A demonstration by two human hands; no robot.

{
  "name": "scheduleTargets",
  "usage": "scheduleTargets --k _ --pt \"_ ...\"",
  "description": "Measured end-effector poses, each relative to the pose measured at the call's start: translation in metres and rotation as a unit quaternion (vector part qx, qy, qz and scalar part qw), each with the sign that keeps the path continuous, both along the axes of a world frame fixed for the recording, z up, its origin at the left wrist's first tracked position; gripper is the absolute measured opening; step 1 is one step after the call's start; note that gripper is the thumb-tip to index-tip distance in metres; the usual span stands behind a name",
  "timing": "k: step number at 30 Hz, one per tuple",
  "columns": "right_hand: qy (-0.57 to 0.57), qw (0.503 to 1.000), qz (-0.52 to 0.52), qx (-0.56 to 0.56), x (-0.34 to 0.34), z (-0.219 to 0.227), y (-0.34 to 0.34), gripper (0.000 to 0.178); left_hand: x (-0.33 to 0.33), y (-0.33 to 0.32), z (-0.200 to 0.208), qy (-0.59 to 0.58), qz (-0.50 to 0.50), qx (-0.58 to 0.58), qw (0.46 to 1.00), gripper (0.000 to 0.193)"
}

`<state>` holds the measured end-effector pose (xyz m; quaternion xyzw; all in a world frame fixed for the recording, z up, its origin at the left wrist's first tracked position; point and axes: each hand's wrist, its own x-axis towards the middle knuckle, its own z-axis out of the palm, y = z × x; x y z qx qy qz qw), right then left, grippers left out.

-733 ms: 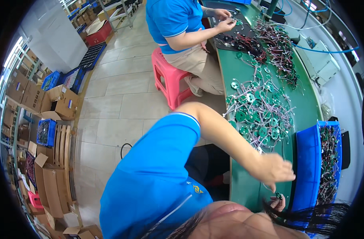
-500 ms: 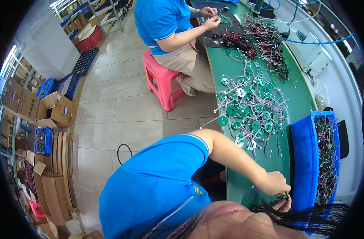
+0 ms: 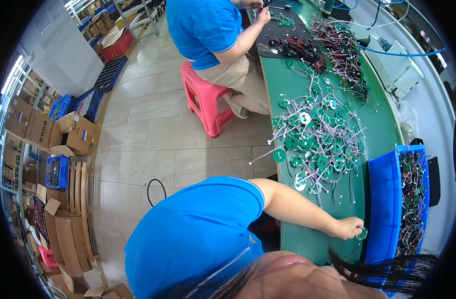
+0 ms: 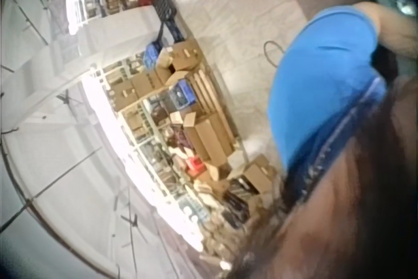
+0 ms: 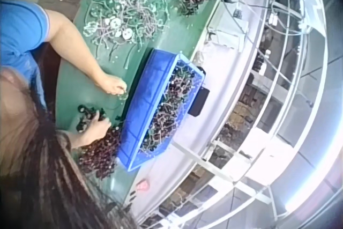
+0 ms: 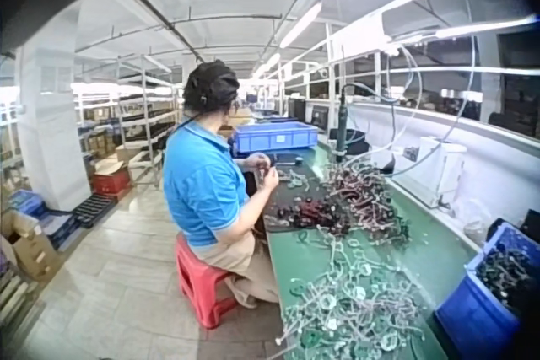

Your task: Manually assembling small electronic components by connecting wires to circuit boards and housing units.

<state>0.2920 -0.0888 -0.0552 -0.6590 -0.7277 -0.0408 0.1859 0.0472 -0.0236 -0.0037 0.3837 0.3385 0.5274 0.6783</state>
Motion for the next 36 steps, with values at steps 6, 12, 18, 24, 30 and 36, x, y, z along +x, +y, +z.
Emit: scheduleTargets --k 6,12,18,24,30,36 --pt "-0.135 0.99 -0.024 -0.035 0.053 -0.03 0.04 0.041 0.011 0.0 -0.014 0.119 -0.034 0.018 0.992 0.012" --pt "0.105 0.986 0.056 0.115 -0.006 0.025 0.038 0.032 0.023 0.001 -0.024 0.148 0.032 0.087 0.985 0.014" --pt "0.317 0.937 0.064 0.135 -0.031 0.022 0.033 0.026 0.012 -0.003 -0.007 0.06 0.111 0.071 0.989 0.013" --pt "0.179 0.662 0.568 0.455 -0.059 0.052 0.073 0.023 0.0 -0.007 0.015 0.064 0.044 0.084 0.994 0.019" --pt "0.246 0.746 0.492 0.376 -0.082 0.056 0.102 0.022 0.001 0.001 0.009 0.006 -0.022 0.146 0.989 0.022" --pt "0.287 0.836 0.377 0.277 -0.091 0.069 0.096 0.022 -0.004 -0.005 0.034 -0.038 -0.128 0.124 0.983 0.028"
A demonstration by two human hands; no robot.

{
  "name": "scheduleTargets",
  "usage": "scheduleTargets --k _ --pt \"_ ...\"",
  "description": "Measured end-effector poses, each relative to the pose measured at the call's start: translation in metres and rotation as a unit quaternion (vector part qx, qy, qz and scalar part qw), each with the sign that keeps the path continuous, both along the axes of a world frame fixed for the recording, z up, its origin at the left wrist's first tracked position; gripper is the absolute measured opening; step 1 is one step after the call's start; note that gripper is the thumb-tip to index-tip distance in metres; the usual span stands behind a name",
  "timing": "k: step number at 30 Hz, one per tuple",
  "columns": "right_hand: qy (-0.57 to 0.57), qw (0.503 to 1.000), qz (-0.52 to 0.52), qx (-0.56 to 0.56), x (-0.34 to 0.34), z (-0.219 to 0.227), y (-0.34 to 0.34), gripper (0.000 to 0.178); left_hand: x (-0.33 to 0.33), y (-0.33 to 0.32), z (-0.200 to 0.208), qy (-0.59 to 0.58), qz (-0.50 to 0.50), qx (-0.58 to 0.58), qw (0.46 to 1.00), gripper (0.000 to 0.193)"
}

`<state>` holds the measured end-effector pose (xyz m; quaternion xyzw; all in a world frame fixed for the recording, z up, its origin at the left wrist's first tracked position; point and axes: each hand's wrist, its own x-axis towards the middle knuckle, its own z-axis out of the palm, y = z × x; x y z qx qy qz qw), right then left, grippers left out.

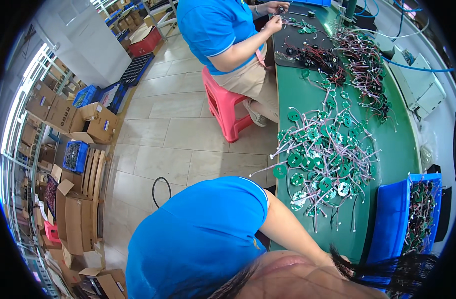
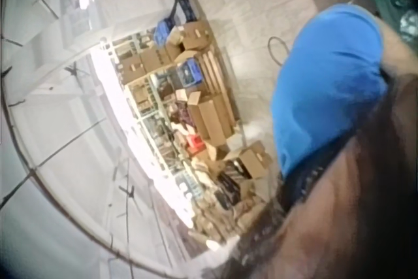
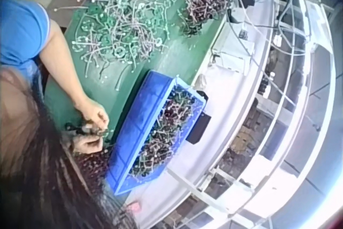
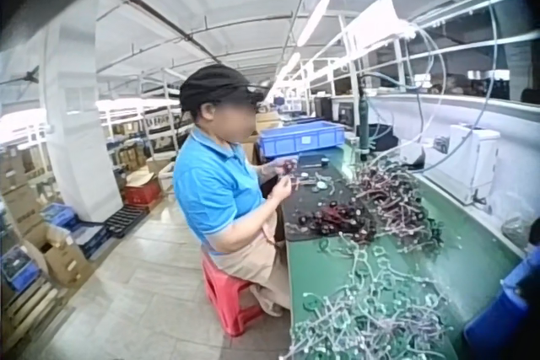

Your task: Manually assembling small electronic components by connecting wires to circuit boards and housing units.

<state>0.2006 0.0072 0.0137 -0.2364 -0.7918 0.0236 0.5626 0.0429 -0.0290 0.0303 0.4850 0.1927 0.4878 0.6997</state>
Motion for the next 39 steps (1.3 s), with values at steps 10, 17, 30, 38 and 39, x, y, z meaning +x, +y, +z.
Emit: scheduleTargets --k 10,17,30,38,39 --pt "0.006 0.957 -0.157 -0.243 -0.015 0.027 -0.053 0.023 -0.008 -0.019 0.005 -0.03 -0.104 -0.051 0.993 0.026" --pt "0.014 0.882 -0.249 -0.399 -0.031 0.041 -0.099 0.025 -0.004 -0.016 -0.007 -0.109 -0.081 -0.131 0.982 0.016" --pt "0.059 0.898 -0.316 -0.301 -0.007 0.01 -0.082 0.02 0.025 0.0 -0.049 -0.142 -0.119 -0.142 0.972 0.013" --pt "0.163 0.899 -0.276 -0.298 -0.022 0.022 -0.097 0.018 0.035 -0.019 -0.03 -0.048 -0.067 -0.16 0.984 0.015" --pt "0.171 0.896 -0.271 -0.308 -0.023 0.025 -0.1 0.018 0.035 -0.018 -0.03 -0.046 -0.073 -0.156 0.984 0.015"
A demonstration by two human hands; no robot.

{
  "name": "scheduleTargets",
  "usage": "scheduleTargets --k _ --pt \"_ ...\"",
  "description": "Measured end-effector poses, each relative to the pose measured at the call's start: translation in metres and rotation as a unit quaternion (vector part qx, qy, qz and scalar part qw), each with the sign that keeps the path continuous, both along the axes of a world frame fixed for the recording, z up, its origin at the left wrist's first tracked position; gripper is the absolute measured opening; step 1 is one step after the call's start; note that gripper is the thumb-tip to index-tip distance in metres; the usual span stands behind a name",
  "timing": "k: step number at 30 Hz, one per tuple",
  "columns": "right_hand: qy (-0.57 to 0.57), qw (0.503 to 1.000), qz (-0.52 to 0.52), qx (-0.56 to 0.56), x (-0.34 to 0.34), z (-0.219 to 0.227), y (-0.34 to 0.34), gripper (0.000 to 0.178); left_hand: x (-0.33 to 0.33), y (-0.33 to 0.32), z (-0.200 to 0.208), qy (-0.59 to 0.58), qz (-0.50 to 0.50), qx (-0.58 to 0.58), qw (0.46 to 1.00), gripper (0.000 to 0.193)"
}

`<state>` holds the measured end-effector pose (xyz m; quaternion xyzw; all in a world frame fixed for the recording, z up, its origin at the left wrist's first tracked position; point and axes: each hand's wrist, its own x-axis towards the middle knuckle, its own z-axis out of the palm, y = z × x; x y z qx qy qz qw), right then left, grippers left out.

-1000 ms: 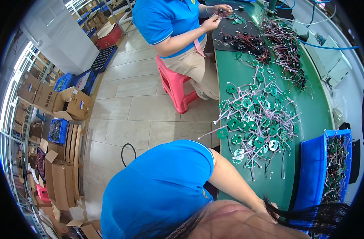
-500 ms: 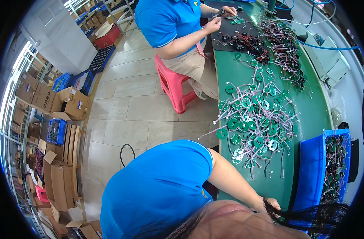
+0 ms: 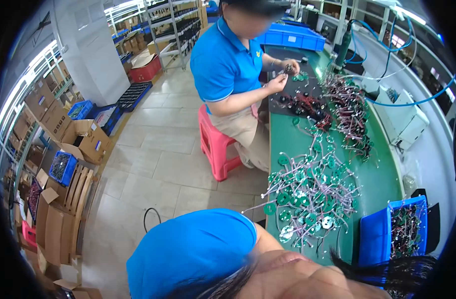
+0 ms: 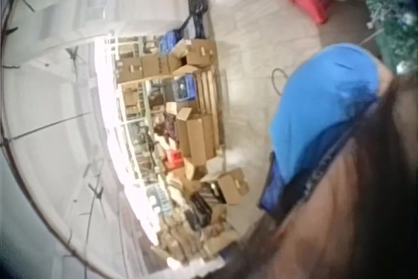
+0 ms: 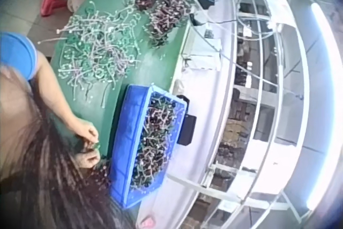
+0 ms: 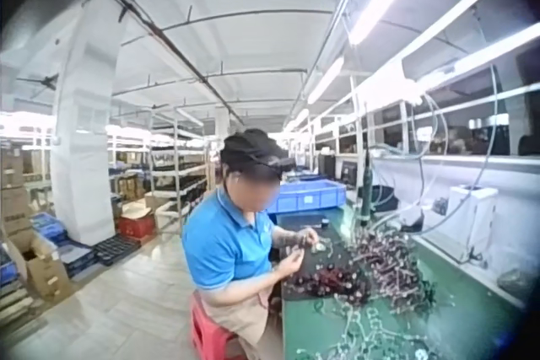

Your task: Manually assembling small electronic components by connecting wires to circuit boards and housing units.

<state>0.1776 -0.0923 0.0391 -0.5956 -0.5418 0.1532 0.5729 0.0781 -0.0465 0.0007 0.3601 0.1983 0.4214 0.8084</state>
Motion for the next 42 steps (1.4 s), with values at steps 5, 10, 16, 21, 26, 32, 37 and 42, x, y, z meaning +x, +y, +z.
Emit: scheduleTargets --k 5,10,16,21,26,32,37,42 --pt "0.114 0.985 -0.002 -0.132 0.018 0.011 -0.028 0.015 -0.003 0.007 -0.023 -0.117 0.036 -0.016 0.992 0.01" --pt "0.138 0.99 -0.007 -0.035 -0.024 0.023 0.011 0.025 -0.049 0.048 -0.001 -0.177 0.094 -0.122 0.972 0.006" --pt "0.171 0.984 -0.037 -0.037 -0.008 -0.017 0.055 0.021 -0.096 0.102 0.006 -0.229 0.147 -0.15 0.951 0.015" --pt "0.127 0.992 -0.005 0.01 -0.013 -0.025 0.068 0.015 -0.1 0.114 0.012 -0.212 0.118 -0.15 0.959 0.026" --pt "0.03 0.998 0.045 0.02 -0.042 0.006 0.076 0.022 -0.119 0.114 0.02 -0.197 0.096 -0.144 0.965 0.027" --pt "0.205 0.934 0.153 -0.249 -0.051 0.013 0.111 0.032 -0.12 0.114 0.015 -0.242 0.009 -0.158 0.957 0.026" --pt "0.392 0.861 0.261 -0.193 -0.067 -0.013 0.117 0.035 -0.114 0.113 0.015 -0.227 0.034 -0.186 0.955 0.023" --pt "0.374 0.898 0.193 -0.13 -0.051 -0.008 0.114 0.032 -0.105 0.107 0.028 -0.062 0.089 -0.092 0.99 0.018"
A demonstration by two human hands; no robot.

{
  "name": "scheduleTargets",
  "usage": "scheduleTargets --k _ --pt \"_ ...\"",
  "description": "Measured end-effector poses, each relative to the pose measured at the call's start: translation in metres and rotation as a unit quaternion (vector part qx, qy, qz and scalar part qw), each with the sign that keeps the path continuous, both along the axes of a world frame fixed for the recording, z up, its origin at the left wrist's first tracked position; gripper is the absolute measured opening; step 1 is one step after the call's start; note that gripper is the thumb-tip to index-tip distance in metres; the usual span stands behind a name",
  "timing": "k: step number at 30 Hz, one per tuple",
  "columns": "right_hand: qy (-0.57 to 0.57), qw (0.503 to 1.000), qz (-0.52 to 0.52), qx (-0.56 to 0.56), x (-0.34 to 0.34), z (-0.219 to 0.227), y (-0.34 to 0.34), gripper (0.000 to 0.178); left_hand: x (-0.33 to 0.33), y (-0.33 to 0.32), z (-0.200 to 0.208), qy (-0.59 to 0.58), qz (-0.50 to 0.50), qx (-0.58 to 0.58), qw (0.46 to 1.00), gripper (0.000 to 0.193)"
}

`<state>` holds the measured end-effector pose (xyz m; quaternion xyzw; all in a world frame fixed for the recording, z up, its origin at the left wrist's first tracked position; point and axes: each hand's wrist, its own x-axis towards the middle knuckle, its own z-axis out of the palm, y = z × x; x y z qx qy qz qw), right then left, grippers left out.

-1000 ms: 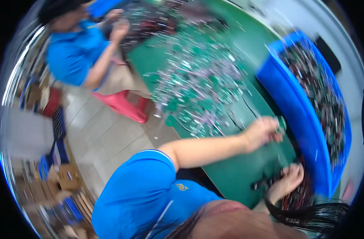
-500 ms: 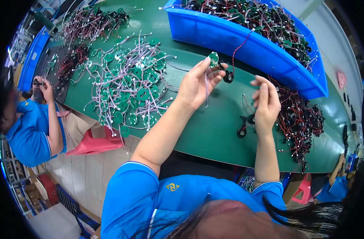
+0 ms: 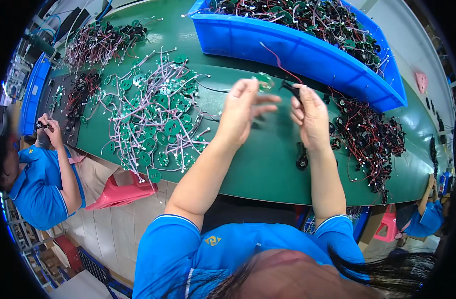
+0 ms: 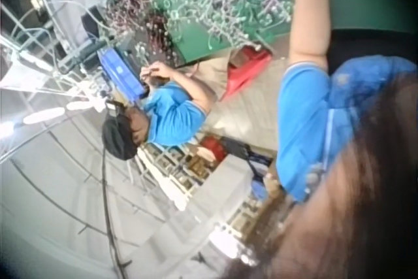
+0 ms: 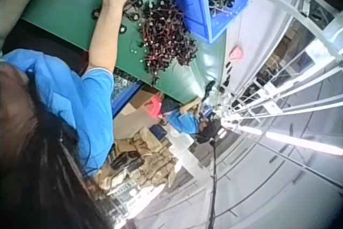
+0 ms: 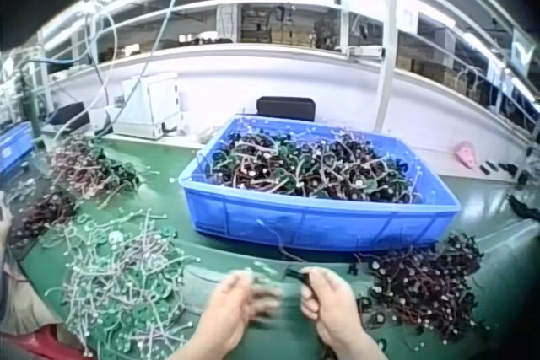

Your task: Manually assembling small electronic components by connecting wires to circuit boards and housing units.

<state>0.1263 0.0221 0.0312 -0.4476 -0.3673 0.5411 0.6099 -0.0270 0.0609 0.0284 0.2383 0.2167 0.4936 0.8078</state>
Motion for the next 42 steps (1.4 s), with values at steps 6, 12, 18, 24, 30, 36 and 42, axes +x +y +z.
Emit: scheduleTargets --k 6,12,18,24,30,36,42 --pt "-0.151 0.981 -0.118 0.024 0.024 0.001 -0.014 0.018 -0.011 -0.001 0.008 0.174 0.193 0.128 0.957 0.016" --pt "-0.266 0.954 -0.142 0.004 0.042 -0.015 -0.026 0.01 0.003 -0.005 -0.002 0.286 0.101 0.193 0.933 0.014" --pt "-0.295 0.922 -0.225 0.116 0.044 -0.01 -0.034 0.009 0.015 -0.006 -0.012 0.271 0.082 0.141 0.949 0.015" --pt "-0.173 0.923 -0.255 0.231 0.027 0.001 -0.05 0.008 0.02 -0.008 -0.015 0.31 0.066 0.145 0.937 0.019" --pt "-0.257 0.891 -0.2 0.318 0.035 -0.008 -0.049 0.013 0.024 -0.016 -0.009 0.358 0.02 0.142 0.923 0.025" --pt "-0.351 0.847 -0.155 0.368 0.04 -0.008 -0.049 0.017 0.025 -0.019 -0.007 0.369 0.016 0.138 0.919 0.028" --pt "-0.357 0.843 -0.109 0.387 0.036 -0.011 -0.047 0.019 0.025 -0.02 -0.007 0.374 0.018 0.136 0.917 0.028"
